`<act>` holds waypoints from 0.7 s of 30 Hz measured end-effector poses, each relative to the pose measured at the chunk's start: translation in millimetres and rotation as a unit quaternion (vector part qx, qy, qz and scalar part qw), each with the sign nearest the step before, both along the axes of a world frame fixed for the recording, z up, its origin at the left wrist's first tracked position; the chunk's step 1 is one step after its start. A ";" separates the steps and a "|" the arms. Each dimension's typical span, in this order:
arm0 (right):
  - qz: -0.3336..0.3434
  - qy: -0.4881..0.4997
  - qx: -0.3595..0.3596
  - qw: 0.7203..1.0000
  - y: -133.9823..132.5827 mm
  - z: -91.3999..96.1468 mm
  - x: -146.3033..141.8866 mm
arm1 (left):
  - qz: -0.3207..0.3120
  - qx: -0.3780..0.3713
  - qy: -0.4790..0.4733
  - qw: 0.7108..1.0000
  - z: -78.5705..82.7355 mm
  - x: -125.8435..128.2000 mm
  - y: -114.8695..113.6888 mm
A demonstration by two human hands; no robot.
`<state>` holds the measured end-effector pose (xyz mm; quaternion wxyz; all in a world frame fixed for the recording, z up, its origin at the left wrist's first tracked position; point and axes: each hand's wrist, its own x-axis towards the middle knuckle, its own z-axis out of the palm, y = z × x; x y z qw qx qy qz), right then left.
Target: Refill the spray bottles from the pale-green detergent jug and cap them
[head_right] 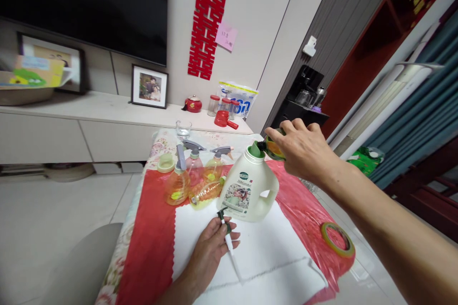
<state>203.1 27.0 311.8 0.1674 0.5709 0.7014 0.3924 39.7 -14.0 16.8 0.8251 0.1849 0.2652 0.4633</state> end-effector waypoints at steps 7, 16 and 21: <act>0.024 -0.010 0.005 1.000 2.4 -0.1 -1.0 | 0.000 -0.002 -0.005 1.000 -1.1 -0.2 -0.1; 0.050 -0.041 0.018 0.998 3.5 -2.6 -4.5 | 0.001 0.001 -0.008 1.000 -2.0 -0.4 -0.5; 0.074 -0.064 0.033 0.995 2.2 -1.7 -7.2 | 0.004 -0.001 -0.004 1.000 -2.5 0.6 -0.1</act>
